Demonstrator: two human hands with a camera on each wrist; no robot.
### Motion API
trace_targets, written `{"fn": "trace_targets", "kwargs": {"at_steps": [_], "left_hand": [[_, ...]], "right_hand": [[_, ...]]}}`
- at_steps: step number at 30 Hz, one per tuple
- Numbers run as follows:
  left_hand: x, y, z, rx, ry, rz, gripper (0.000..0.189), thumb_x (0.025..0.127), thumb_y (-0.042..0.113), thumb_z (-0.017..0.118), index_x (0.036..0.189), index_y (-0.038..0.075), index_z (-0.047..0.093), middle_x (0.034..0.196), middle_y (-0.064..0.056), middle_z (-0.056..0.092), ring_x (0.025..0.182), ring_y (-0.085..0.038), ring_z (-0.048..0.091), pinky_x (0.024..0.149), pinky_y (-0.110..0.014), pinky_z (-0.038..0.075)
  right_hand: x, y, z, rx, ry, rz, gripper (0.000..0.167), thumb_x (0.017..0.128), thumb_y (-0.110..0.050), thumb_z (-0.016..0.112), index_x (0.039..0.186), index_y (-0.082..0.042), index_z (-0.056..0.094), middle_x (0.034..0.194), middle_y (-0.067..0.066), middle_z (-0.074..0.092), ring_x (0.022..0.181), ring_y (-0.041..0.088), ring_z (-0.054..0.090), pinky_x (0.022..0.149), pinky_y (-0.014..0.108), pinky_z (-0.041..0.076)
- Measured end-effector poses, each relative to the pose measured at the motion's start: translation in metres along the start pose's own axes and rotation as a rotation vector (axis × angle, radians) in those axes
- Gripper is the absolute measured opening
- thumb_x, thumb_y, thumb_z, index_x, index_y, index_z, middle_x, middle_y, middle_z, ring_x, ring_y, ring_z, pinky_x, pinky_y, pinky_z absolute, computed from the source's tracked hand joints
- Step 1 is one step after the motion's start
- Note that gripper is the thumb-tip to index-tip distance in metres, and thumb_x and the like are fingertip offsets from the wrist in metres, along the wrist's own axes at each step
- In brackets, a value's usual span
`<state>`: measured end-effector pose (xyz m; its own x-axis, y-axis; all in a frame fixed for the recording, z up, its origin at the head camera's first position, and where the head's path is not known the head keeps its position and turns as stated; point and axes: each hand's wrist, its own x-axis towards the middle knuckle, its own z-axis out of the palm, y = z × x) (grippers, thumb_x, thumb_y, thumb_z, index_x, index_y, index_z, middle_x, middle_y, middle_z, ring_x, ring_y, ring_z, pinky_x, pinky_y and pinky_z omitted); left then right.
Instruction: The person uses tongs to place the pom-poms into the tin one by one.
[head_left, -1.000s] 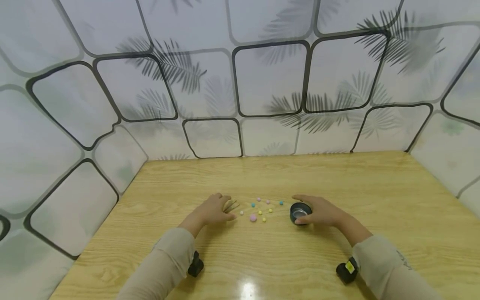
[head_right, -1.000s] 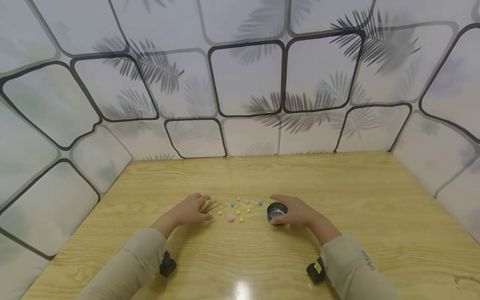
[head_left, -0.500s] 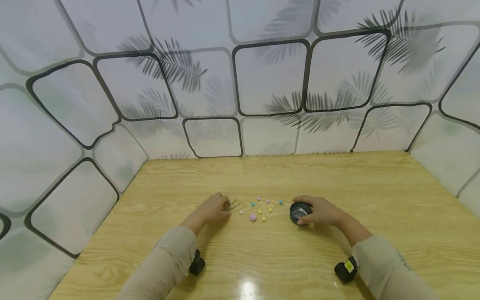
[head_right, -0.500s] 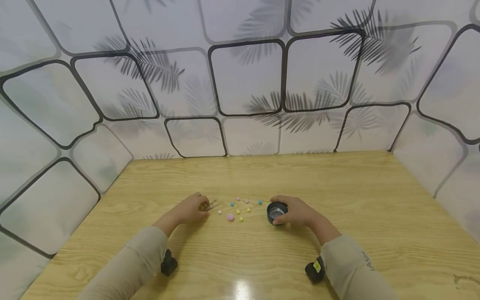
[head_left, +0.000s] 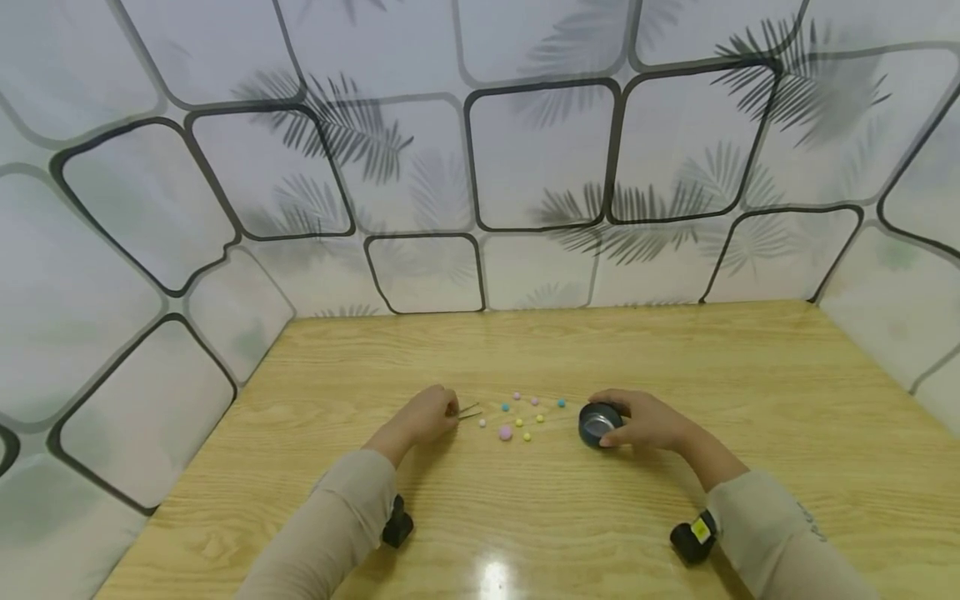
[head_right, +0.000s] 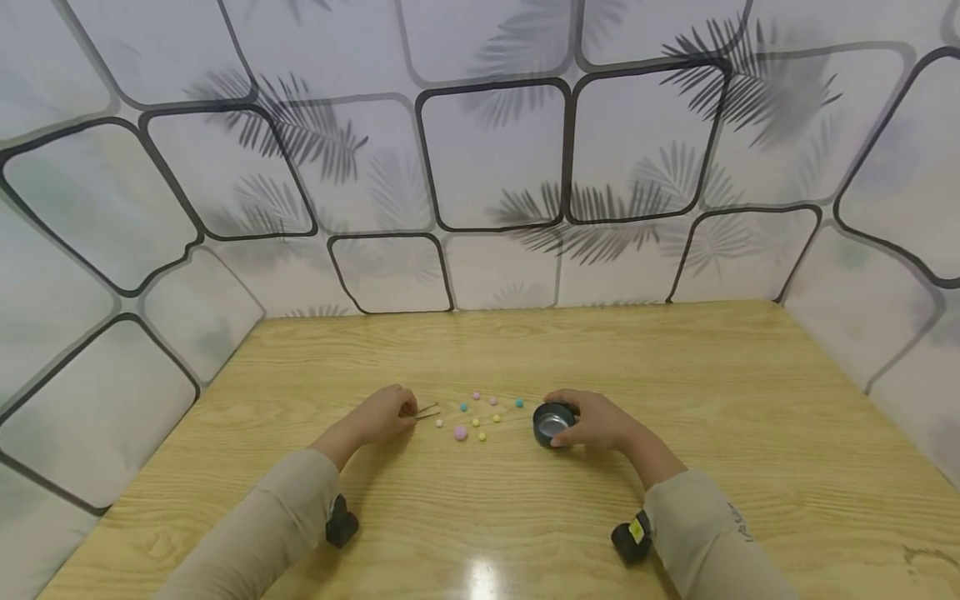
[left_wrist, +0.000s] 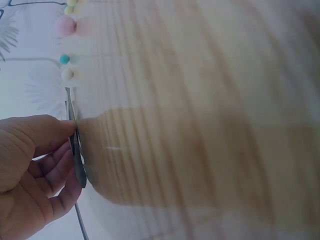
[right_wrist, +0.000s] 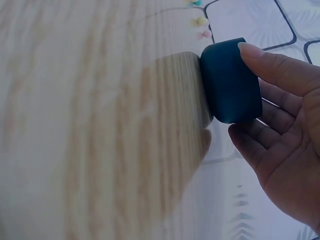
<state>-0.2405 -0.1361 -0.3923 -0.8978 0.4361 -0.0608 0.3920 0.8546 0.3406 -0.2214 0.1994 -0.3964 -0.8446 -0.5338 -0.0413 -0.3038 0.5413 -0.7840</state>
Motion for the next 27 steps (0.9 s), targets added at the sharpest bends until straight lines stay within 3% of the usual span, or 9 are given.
{"fn": "trace_targets", "kwargs": {"at_steps": [13,19,27], "left_hand": [[0.0,-0.002,0.001,0.031,0.015,0.003,0.005,0.073,0.007,0.062,0.077,0.005,0.06,0.074,-0.001,0.056,0.071,-0.016,0.052,0.066,-0.031,0.044],[-0.004,-0.005,-0.001,-0.024,0.047,0.014,0.005,0.073,0.006,0.059,0.078,0.006,0.059,0.074,-0.001,0.057,0.07,-0.015,0.052,0.064,-0.029,0.045],[-0.009,-0.004,-0.003,-0.134,0.017,0.051,0.006,0.078,0.005,0.058,0.084,0.005,0.057,0.08,-0.002,0.056,0.076,-0.017,0.053,0.068,-0.029,0.044]], "right_hand": [[0.002,0.003,0.001,0.066,-0.029,0.034,0.064,0.07,-0.019,0.072,0.122,0.004,0.042,0.116,0.023,0.044,0.098,0.03,0.048,0.076,0.037,0.041],[0.0,0.004,0.002,0.084,-0.016,0.043,0.065,0.069,-0.019,0.072,0.122,0.004,0.043,0.116,0.023,0.045,0.096,0.028,0.048,0.074,0.036,0.041],[-0.001,0.004,0.004,0.096,0.0,0.049,0.065,0.069,-0.02,0.072,0.122,0.004,0.043,0.117,0.024,0.043,0.098,0.031,0.046,0.075,0.037,0.041]]}}
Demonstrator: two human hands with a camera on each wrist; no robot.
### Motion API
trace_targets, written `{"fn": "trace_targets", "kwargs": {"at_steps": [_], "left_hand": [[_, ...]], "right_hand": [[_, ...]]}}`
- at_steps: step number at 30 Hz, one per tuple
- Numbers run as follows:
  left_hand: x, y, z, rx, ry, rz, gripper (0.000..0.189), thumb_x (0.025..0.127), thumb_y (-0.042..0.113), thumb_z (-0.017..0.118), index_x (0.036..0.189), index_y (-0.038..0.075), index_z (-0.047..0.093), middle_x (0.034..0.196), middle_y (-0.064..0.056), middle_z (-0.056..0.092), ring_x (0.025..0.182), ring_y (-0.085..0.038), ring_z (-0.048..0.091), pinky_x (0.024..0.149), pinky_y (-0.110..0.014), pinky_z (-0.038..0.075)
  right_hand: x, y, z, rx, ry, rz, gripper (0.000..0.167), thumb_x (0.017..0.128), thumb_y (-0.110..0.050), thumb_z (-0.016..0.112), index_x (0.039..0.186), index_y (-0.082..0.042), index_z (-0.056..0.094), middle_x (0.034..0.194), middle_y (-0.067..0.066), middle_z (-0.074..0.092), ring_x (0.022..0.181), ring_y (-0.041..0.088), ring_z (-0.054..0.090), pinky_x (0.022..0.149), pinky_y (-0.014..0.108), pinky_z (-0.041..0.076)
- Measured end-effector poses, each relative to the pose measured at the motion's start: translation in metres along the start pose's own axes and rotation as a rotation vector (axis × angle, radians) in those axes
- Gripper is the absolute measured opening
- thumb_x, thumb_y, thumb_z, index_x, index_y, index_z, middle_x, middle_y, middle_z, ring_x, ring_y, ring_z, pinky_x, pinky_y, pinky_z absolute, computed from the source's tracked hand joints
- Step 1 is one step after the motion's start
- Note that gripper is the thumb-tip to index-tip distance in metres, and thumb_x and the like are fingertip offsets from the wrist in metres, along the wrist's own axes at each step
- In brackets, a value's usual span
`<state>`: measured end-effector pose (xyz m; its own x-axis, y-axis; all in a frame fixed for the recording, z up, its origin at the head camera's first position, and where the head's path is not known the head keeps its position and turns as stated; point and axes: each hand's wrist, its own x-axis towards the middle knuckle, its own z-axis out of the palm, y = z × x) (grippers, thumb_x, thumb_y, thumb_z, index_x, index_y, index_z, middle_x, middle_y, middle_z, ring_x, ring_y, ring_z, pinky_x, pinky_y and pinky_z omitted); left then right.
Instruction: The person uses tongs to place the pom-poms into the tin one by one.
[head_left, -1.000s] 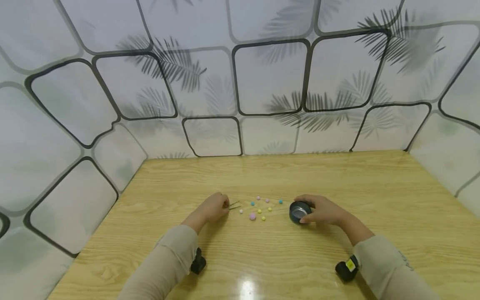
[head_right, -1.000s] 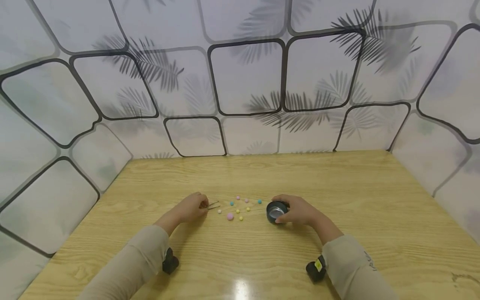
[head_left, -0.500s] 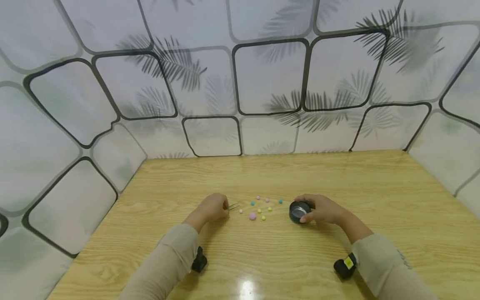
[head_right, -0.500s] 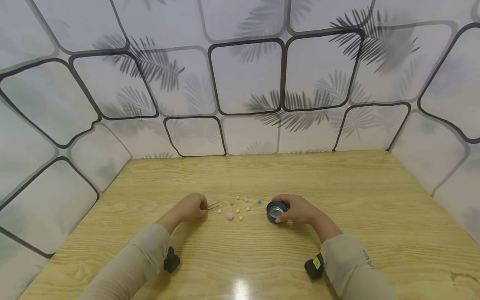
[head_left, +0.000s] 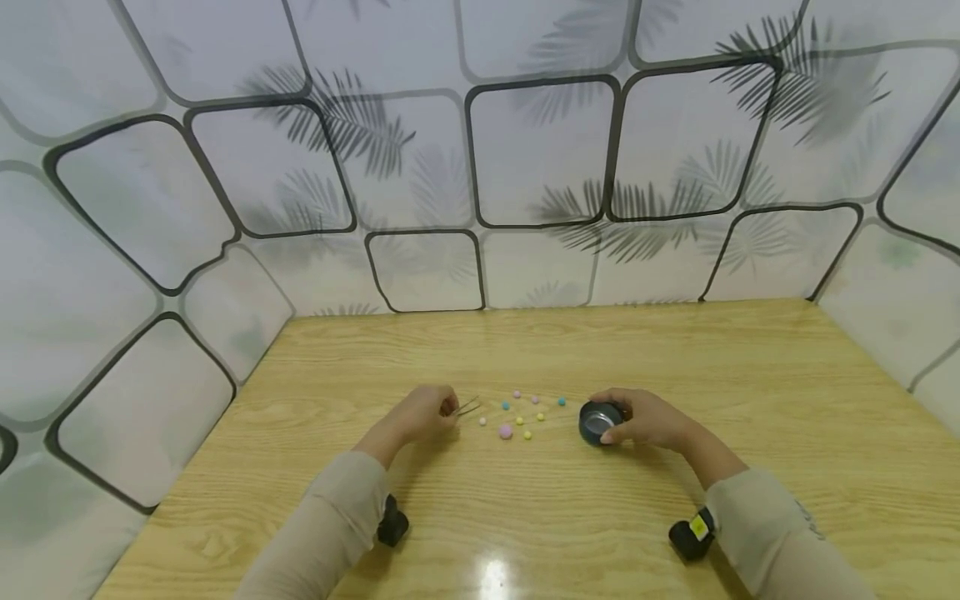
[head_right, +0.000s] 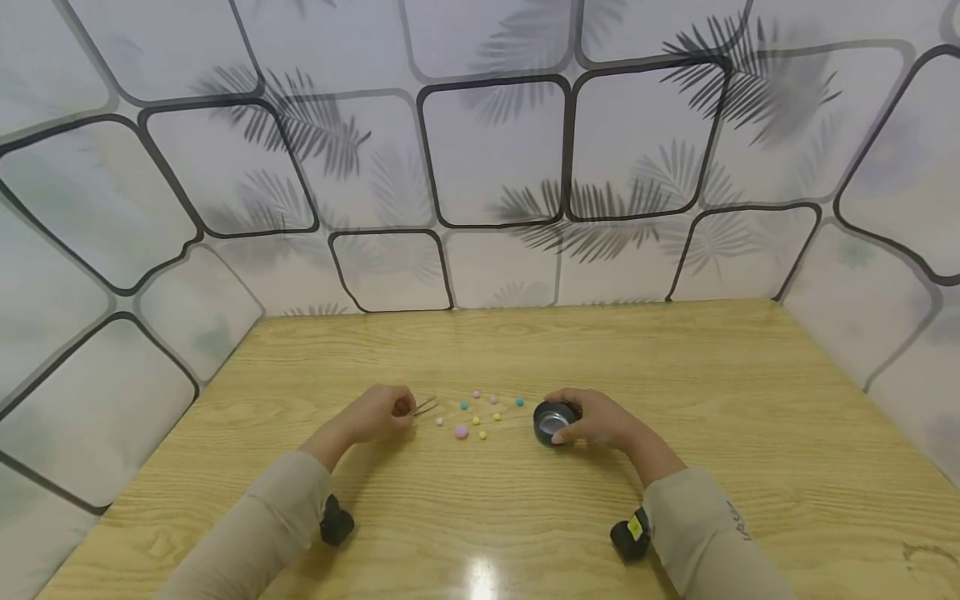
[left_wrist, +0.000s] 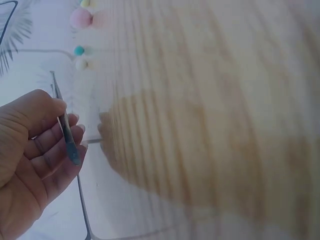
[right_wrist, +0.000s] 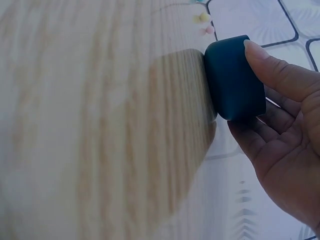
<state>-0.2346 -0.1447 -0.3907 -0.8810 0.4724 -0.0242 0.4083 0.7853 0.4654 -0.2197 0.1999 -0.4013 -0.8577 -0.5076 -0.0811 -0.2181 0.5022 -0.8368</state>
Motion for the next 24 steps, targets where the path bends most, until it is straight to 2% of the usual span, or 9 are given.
{"fn": "trace_targets", "kwargs": {"at_steps": [6,15,24], "left_hand": [[-0.0032,-0.0009,0.0002,-0.023,-0.002,0.039,0.007,0.08,0.005,0.057,0.086,0.005,0.059,0.081,-0.002,0.058,0.077,-0.016,0.054,0.068,-0.029,0.045],[-0.0045,-0.0062,0.0002,0.003,-0.016,0.067,0.011,0.082,0.006,0.056,0.09,0.004,0.063,0.086,-0.005,0.061,0.08,-0.016,0.056,0.071,-0.029,0.045],[-0.0053,-0.0042,-0.0009,0.046,-0.041,0.087,0.011,0.081,0.006,0.058,0.09,0.004,0.064,0.087,-0.005,0.062,0.081,-0.017,0.057,0.071,-0.03,0.045]], "right_hand": [[0.0015,0.0003,-0.0009,-0.008,-0.004,0.003,0.066,0.069,-0.021,0.072,0.122,0.004,0.043,0.117,0.024,0.044,0.098,0.03,0.046,0.076,0.038,0.04],[0.0032,-0.0002,-0.001,-0.013,-0.007,0.006,0.066,0.07,-0.021,0.072,0.123,0.004,0.042,0.116,0.024,0.044,0.096,0.029,0.047,0.075,0.037,0.04],[0.0042,0.0002,-0.0001,-0.019,-0.006,-0.005,0.066,0.07,-0.021,0.071,0.123,0.004,0.042,0.117,0.025,0.043,0.097,0.03,0.047,0.076,0.038,0.04]]}}
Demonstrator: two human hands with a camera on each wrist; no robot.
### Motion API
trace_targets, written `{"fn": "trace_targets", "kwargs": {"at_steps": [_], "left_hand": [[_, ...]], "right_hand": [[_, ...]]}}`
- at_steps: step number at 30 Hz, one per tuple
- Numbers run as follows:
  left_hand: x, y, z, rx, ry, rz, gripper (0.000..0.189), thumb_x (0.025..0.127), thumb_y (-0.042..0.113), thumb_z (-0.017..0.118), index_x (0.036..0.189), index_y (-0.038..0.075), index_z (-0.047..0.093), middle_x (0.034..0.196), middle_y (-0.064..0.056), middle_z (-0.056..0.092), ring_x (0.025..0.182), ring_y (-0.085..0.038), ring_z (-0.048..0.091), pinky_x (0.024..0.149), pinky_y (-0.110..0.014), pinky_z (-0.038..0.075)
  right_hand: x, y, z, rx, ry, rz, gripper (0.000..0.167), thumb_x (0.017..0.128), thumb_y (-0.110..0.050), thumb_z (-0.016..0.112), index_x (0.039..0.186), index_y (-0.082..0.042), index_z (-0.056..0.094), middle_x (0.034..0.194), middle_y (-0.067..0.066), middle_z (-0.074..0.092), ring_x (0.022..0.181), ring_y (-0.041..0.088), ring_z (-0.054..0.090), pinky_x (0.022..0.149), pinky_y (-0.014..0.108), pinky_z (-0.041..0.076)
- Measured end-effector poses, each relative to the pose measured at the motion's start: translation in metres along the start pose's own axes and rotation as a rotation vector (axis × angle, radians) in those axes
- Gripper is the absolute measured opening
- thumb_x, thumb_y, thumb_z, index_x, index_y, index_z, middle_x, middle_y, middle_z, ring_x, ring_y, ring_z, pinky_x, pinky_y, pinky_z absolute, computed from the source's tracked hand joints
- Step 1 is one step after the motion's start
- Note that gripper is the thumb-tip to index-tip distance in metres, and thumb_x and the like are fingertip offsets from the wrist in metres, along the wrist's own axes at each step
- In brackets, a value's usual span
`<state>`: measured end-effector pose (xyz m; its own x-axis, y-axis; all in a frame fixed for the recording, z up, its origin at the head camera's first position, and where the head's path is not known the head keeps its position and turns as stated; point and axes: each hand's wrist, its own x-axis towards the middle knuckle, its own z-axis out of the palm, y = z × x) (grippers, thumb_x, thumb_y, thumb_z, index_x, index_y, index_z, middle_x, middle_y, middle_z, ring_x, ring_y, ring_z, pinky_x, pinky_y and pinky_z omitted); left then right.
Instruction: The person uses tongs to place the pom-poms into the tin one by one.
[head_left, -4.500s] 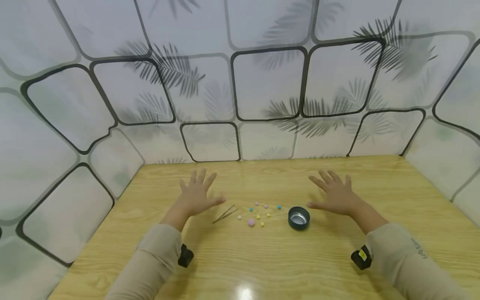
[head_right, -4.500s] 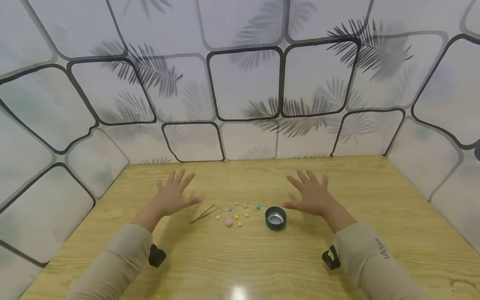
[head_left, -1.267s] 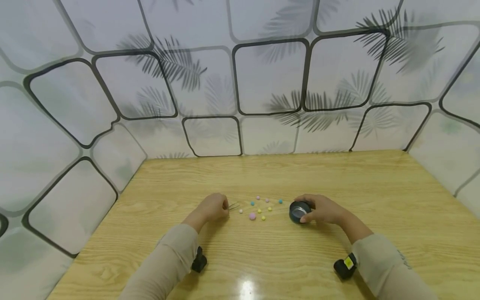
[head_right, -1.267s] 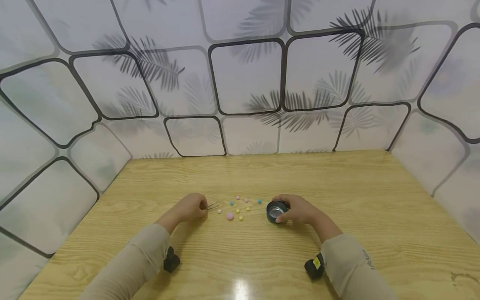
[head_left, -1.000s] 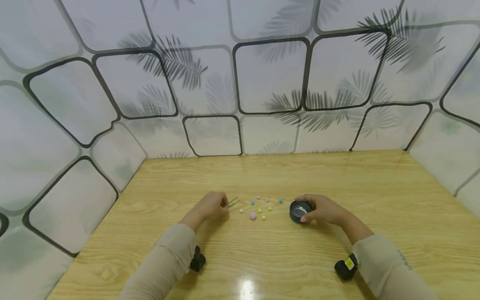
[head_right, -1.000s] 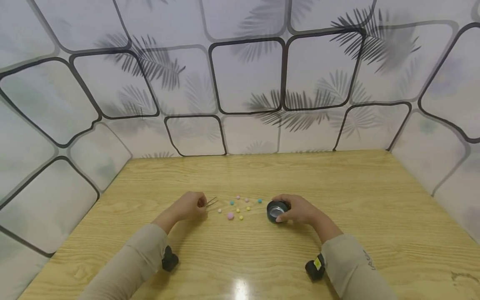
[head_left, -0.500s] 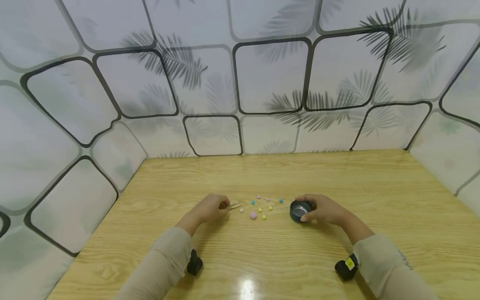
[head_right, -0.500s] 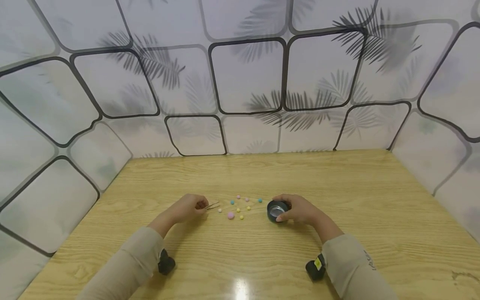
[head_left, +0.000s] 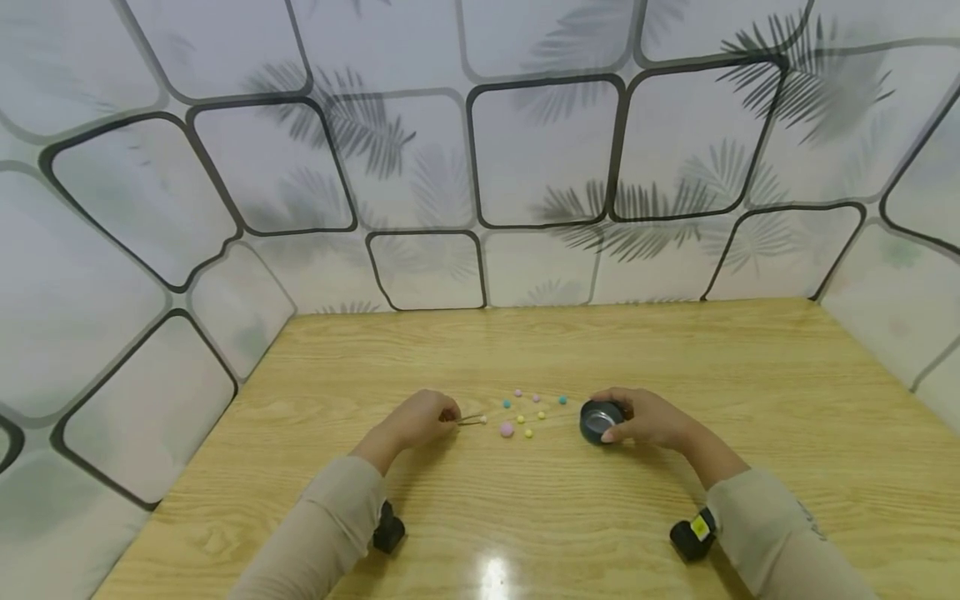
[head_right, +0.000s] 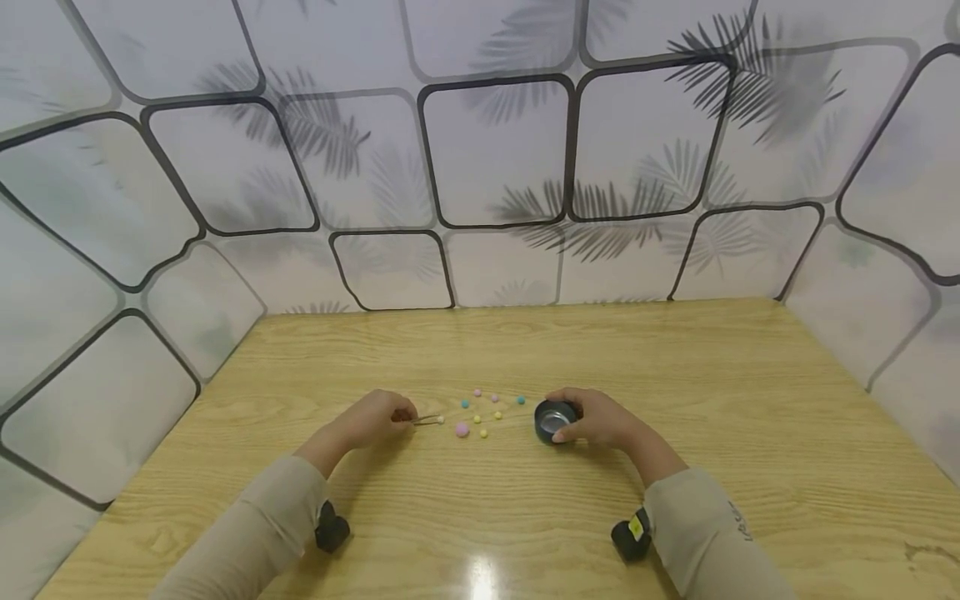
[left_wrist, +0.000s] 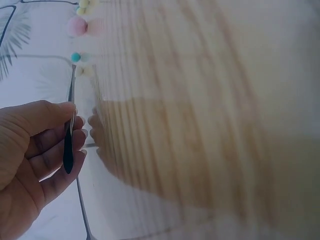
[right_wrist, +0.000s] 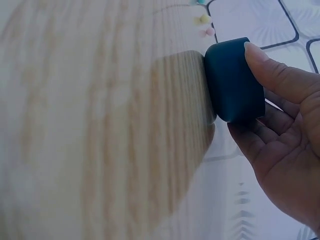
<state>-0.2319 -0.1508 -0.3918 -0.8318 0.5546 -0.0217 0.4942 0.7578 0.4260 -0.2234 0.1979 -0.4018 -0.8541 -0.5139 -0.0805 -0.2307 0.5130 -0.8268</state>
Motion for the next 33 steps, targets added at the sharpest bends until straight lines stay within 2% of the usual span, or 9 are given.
{"fn": "trace_targets", "kwargs": {"at_steps": [11,18,23,33], "left_hand": [[-0.0019,0.006,-0.0014,0.054,0.004,-0.006,0.008,0.08,0.006,0.06,0.086,0.005,0.065,0.085,-0.004,0.062,0.082,-0.018,0.057,0.073,-0.031,0.045],[-0.0005,0.0044,0.0008,0.072,0.011,0.014,0.008,0.079,0.006,0.06,0.085,0.005,0.065,0.084,-0.004,0.062,0.08,-0.018,0.057,0.072,-0.03,0.046],[0.0003,0.0024,0.0025,0.069,0.021,0.013,0.008,0.079,0.008,0.061,0.085,0.005,0.065,0.084,-0.004,0.062,0.081,-0.018,0.058,0.072,-0.03,0.045],[0.0002,-0.0007,0.0035,0.03,0.083,0.028,0.007,0.078,0.006,0.061,0.083,0.006,0.065,0.082,-0.003,0.062,0.078,-0.016,0.057,0.07,-0.029,0.045]], "right_hand": [[0.0003,-0.0006,0.002,0.006,-0.004,0.009,0.067,0.07,-0.022,0.071,0.123,0.004,0.041,0.114,0.024,0.045,0.094,0.028,0.048,0.074,0.036,0.041],[-0.0005,-0.0009,0.0025,-0.028,0.007,0.017,0.064,0.072,-0.021,0.07,0.124,0.003,0.041,0.119,0.025,0.042,0.1,0.032,0.046,0.078,0.04,0.04],[-0.0005,-0.0004,0.0022,-0.026,0.006,0.011,0.064,0.072,-0.021,0.07,0.124,0.003,0.041,0.118,0.025,0.042,0.098,0.031,0.046,0.077,0.038,0.04],[0.0,-0.0008,0.0019,-0.057,0.023,0.015,0.062,0.071,-0.022,0.07,0.123,0.001,0.043,0.118,0.024,0.043,0.098,0.03,0.046,0.076,0.039,0.039]]}}
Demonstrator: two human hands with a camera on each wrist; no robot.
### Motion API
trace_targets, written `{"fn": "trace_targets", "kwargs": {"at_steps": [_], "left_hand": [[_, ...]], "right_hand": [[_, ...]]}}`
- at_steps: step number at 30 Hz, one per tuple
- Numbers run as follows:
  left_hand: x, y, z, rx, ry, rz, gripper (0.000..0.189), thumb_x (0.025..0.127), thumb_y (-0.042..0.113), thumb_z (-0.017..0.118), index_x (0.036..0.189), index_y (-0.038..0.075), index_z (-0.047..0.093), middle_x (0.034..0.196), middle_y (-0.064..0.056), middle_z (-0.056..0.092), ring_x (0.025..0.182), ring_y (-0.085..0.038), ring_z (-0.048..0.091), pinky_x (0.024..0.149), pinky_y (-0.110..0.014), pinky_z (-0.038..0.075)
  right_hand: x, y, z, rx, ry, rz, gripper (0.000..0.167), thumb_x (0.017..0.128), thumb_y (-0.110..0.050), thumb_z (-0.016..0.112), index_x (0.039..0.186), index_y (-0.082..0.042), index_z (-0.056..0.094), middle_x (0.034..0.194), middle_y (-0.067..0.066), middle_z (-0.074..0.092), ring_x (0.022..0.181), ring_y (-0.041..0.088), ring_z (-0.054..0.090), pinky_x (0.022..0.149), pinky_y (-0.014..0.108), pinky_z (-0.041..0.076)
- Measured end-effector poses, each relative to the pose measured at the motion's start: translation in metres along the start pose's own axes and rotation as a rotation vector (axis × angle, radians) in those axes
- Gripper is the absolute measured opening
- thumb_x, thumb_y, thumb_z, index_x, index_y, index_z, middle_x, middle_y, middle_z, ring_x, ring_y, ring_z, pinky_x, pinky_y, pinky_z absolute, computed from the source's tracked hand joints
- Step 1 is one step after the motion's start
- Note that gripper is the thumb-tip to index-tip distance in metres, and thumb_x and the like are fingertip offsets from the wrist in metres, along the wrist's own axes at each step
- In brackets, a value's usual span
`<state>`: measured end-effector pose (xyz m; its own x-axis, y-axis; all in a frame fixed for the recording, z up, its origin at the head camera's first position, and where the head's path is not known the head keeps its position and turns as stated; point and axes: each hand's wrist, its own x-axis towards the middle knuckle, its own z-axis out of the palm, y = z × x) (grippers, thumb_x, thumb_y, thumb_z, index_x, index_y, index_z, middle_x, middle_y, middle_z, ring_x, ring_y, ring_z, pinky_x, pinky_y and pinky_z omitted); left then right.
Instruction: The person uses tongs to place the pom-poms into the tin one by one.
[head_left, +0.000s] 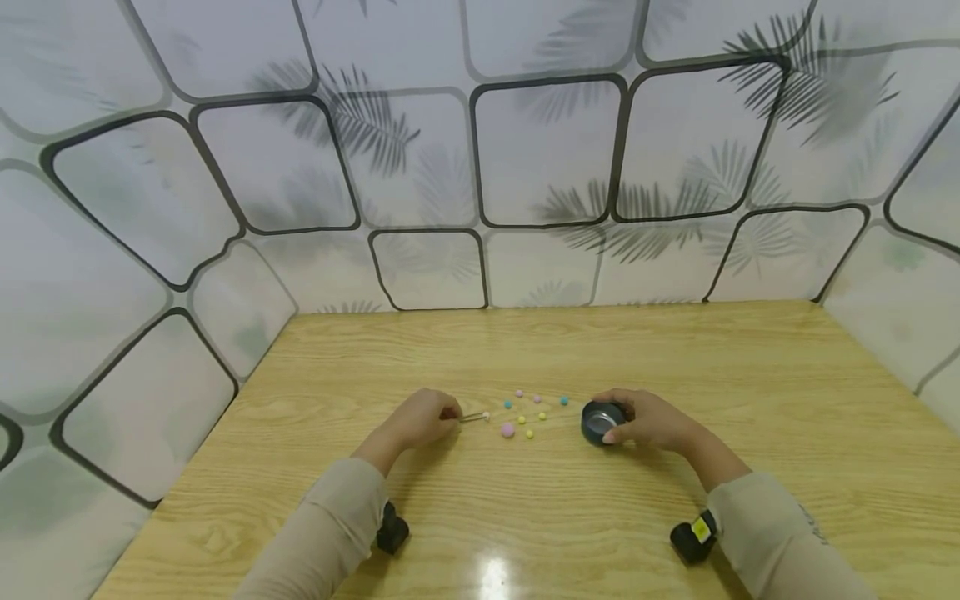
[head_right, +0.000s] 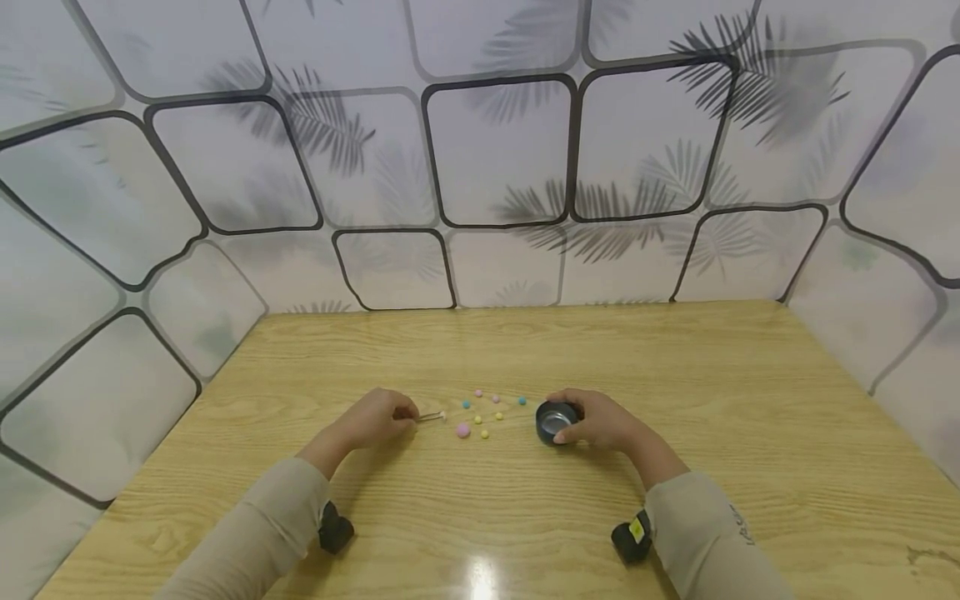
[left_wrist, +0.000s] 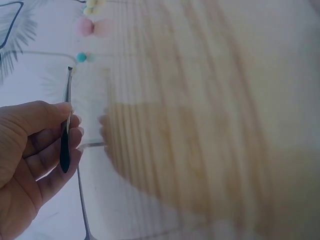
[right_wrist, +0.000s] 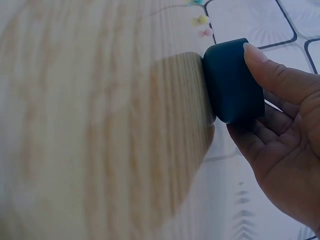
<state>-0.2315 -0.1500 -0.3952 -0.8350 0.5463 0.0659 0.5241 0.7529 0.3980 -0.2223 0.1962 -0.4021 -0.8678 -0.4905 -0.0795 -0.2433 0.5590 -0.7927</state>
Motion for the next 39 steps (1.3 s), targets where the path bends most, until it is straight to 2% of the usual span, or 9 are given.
{"fn": "trace_targets", "kwargs": {"at_steps": [8,17,28,35,39], "left_hand": [[0.003,0.007,-0.001,-0.028,0.043,0.044,0.005,0.077,0.006,0.062,0.081,0.006,0.065,0.074,0.001,0.06,0.067,-0.008,0.052,0.061,-0.023,0.043],[0.008,0.019,-0.003,-0.049,0.056,0.085,0.007,0.079,0.006,0.061,0.084,0.005,0.065,0.077,-0.001,0.062,0.07,-0.009,0.055,0.062,-0.023,0.045],[0.019,0.042,-0.003,-0.108,0.031,0.099,0.01,0.08,0.008,0.06,0.088,0.004,0.065,0.082,-0.002,0.063,0.073,-0.009,0.057,0.064,-0.019,0.045],[0.034,0.056,0.003,-0.14,0.028,0.13,0.01,0.081,0.008,0.06,0.089,0.004,0.065,0.082,-0.002,0.063,0.074,-0.009,0.057,0.065,-0.019,0.044],[0.04,0.063,0.007,-0.16,-0.002,0.116,0.01,0.081,0.009,0.059,0.089,0.006,0.065,0.081,0.001,0.062,0.072,-0.006,0.056,0.064,-0.017,0.044]], "right_hand": [[-0.001,0.001,0.0,0.046,-0.007,-0.001,0.063,0.071,-0.021,0.07,0.123,0.002,0.042,0.118,0.024,0.044,0.098,0.03,0.046,0.077,0.039,0.039],[0.0,0.002,0.001,0.03,0.007,0.014,0.063,0.07,-0.022,0.071,0.123,0.0,0.044,0.117,0.022,0.045,0.099,0.03,0.046,0.079,0.04,0.039],[0.002,-0.001,-0.002,0.029,-0.006,0.009,0.064,0.071,-0.021,0.071,0.123,0.001,0.043,0.117,0.024,0.044,0.1,0.032,0.045,0.08,0.042,0.038],[0.002,0.0,-0.002,0.044,-0.004,0.019,0.065,0.07,-0.022,0.072,0.123,0.001,0.043,0.118,0.025,0.044,0.1,0.031,0.045,0.08,0.042,0.038],[0.0,0.0,-0.001,0.06,-0.011,0.006,0.066,0.07,-0.022,0.071,0.124,0.002,0.041,0.119,0.026,0.042,0.1,0.031,0.045,0.078,0.04,0.039]]}}
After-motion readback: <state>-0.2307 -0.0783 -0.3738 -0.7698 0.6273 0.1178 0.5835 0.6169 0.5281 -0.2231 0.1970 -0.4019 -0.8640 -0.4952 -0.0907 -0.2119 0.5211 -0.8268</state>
